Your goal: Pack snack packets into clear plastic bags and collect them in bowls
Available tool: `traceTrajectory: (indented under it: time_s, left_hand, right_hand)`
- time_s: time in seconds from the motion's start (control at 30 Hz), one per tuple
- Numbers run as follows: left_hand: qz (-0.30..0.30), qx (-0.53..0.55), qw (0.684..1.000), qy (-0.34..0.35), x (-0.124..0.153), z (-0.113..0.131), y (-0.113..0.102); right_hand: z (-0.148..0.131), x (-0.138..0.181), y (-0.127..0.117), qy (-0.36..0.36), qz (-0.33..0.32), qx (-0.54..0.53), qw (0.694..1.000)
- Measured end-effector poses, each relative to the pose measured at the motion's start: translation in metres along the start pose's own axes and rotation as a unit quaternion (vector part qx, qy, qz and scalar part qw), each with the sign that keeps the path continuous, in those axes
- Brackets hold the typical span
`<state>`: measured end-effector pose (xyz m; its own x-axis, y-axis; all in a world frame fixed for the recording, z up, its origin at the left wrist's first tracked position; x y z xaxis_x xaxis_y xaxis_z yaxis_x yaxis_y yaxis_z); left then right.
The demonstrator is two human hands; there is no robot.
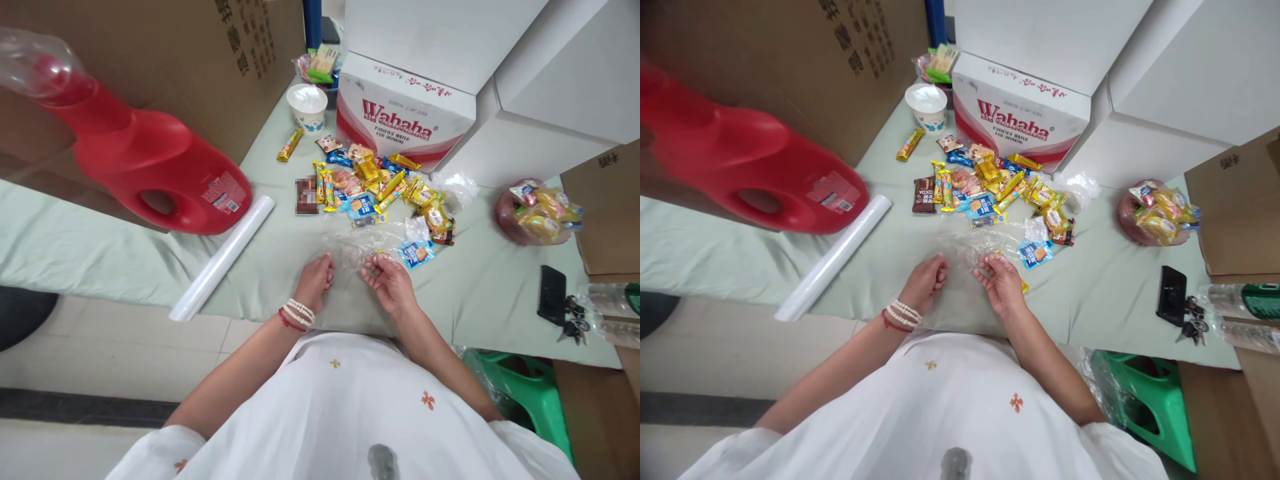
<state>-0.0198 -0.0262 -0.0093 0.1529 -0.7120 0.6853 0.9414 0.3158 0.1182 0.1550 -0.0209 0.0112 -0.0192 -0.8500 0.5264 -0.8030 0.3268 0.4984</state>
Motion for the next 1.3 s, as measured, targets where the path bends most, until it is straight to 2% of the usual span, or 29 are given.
traceTrajectory:
  time_s: [0.1,0.27,0.33,0.47,0.57,0.7,0.87,0.93,1.03,1.17,1.3]
  left_hand:
    - [0.009,-0.006,1.000,0.000,-0.002,-0.002,0.001]
    - [0.057,-0.028,0.987,0.146,-0.013,0.014,0.008]
    - [0.064,-0.004,0.982,0.178,-0.014,0.018,0.011]
    - [0.063,0.126,0.980,0.138,-0.015,0.018,0.015]
    - [0.073,0.159,0.980,0.098,-0.019,0.021,0.008]
    - [0.061,0.127,0.986,0.084,-0.022,0.033,-0.014]
    - [-0.070,0.019,0.997,0.013,-0.017,0.043,-0.044]
    - [-0.090,-0.012,0.996,-0.009,-0.015,0.044,-0.054]
    - [-0.105,-0.038,0.994,-0.019,-0.012,0.042,-0.062]
    - [-0.142,-0.095,0.985,0.007,-0.005,0.035,-0.057]
    - [-0.115,-0.116,0.987,0.001,-0.007,0.028,-0.057]
  right_hand:
    - [0.002,0.003,0.001,0.026,-0.012,-0.014,0.999]
    - [0.003,0.008,-0.005,0.053,-0.015,-0.022,0.998]
    - [0.003,0.008,-0.010,0.047,-0.008,-0.019,0.999]
    - [0.002,0.009,-0.016,0.003,0.012,-0.015,1.000]
    - [0.000,0.010,-0.017,-0.030,0.017,-0.019,0.999]
    - [-0.016,0.006,-0.023,-0.070,0.032,-0.023,0.997]
    - [-0.042,-0.013,-0.042,-0.055,0.075,0.078,0.993]
    - [-0.046,-0.020,-0.047,-0.036,0.080,0.146,0.985]
    - [-0.045,-0.023,-0.047,-0.026,0.056,0.234,0.970]
    - [-0.032,-0.021,-0.038,-0.047,-0.003,0.297,0.954]
    - [-0.021,-0.020,-0.033,-0.068,-0.054,0.355,0.931]
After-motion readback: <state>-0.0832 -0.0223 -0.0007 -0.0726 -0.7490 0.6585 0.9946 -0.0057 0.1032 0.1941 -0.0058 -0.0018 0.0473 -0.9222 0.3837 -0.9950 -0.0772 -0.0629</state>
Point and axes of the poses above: each hand's wrist, its own x-axis away from the middle knuckle, its own y-axis out of the palm, z = x × y, the point moved 3 cm from there along -x, towards the middle knuckle, and after that the axes turned 3 degrees about -y, right-handed, at the moved point
